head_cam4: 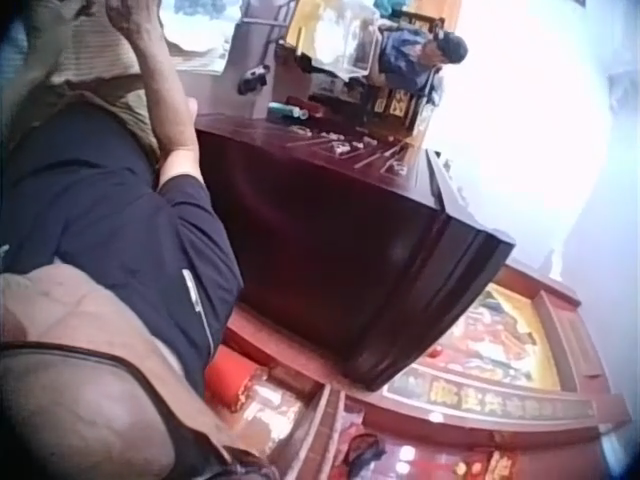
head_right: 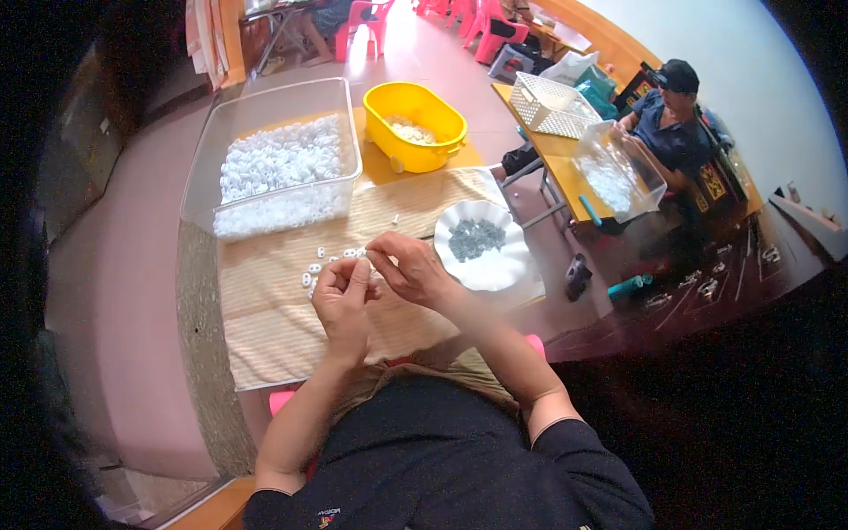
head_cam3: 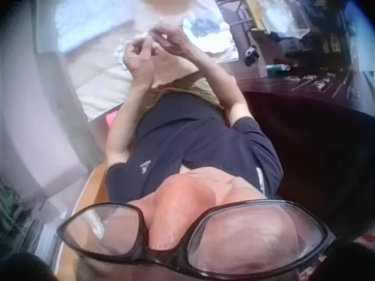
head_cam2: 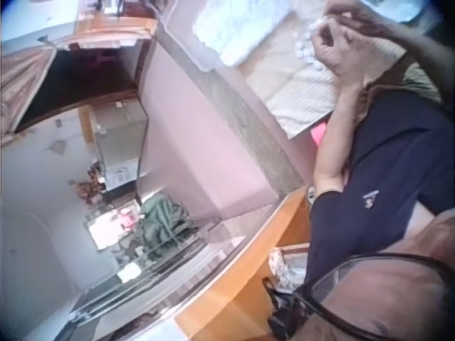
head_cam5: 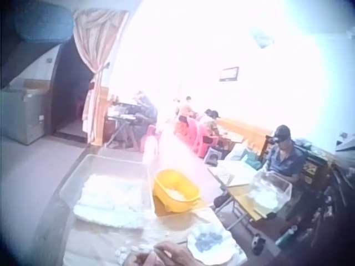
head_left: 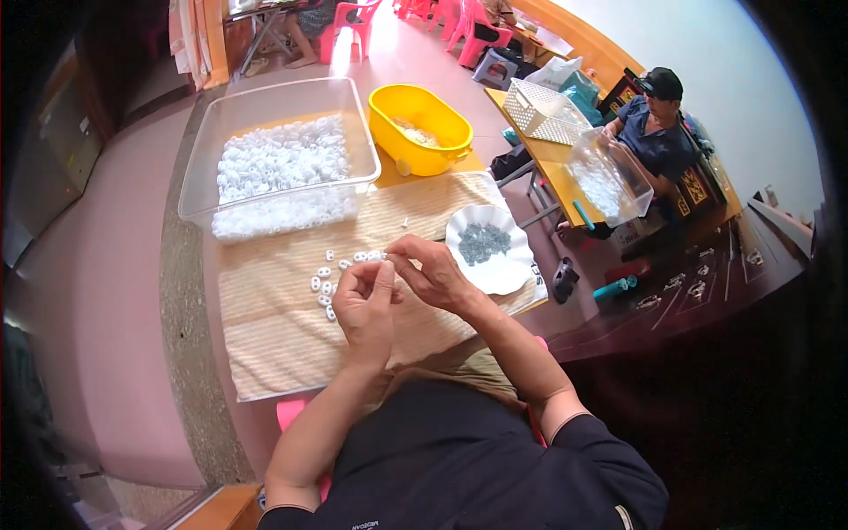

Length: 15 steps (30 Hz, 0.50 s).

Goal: The recorder is sitting at a workbench and manually assembling small white plastic components by inserting tiny metal pins into them.

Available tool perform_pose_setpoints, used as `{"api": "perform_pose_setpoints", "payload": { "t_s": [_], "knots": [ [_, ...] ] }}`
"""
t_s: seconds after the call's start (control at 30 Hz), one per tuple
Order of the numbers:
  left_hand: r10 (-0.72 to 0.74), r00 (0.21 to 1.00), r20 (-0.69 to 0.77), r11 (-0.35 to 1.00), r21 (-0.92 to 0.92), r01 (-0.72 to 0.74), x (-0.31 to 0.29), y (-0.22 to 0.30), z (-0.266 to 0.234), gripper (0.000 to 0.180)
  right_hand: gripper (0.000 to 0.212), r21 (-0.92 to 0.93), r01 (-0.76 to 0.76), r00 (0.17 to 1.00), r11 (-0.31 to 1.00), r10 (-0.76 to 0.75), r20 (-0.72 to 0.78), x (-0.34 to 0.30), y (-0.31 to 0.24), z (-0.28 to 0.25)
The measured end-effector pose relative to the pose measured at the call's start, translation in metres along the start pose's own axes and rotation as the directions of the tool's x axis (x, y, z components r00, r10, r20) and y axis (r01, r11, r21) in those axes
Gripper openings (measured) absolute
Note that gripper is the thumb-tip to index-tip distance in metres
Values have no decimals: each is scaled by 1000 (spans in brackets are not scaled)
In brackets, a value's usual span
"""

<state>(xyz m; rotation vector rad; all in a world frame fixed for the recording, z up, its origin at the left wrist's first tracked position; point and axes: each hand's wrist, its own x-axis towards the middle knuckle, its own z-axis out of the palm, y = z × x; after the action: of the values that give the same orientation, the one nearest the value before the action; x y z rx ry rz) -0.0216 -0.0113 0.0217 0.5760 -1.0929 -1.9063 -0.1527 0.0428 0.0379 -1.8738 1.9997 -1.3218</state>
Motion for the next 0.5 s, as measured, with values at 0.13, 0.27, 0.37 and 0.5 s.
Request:
{"api": "perform_pose_setpoints", "payload": {
  "t_s": [0.13, 0.27, 0.37, 0.5],
  "knots": [
    [-92, 996, -5, 996, 14, 92, 3, 6, 3, 16, 8, 82, -61, 998, 995, 59, 30, -6, -10, -7],
    [-164, 986, 34, 986, -4, 164, 6, 4, 1, 19, 8, 140, -42, 999, 989, 42, 0, -12, -10, -7],
    [-210, 977, 34, 977, -32, 211, 8, 0, -3, 16, 10, 104, 13, 1000, 995, -12, -13, -14, -6, -6],
    [-245, 968, 50, 967, -54, 248, 9, -2, -6, 13, 11, 154, 32, 999, 987, -28, -28, -16, -4, -8]
  ]
}}
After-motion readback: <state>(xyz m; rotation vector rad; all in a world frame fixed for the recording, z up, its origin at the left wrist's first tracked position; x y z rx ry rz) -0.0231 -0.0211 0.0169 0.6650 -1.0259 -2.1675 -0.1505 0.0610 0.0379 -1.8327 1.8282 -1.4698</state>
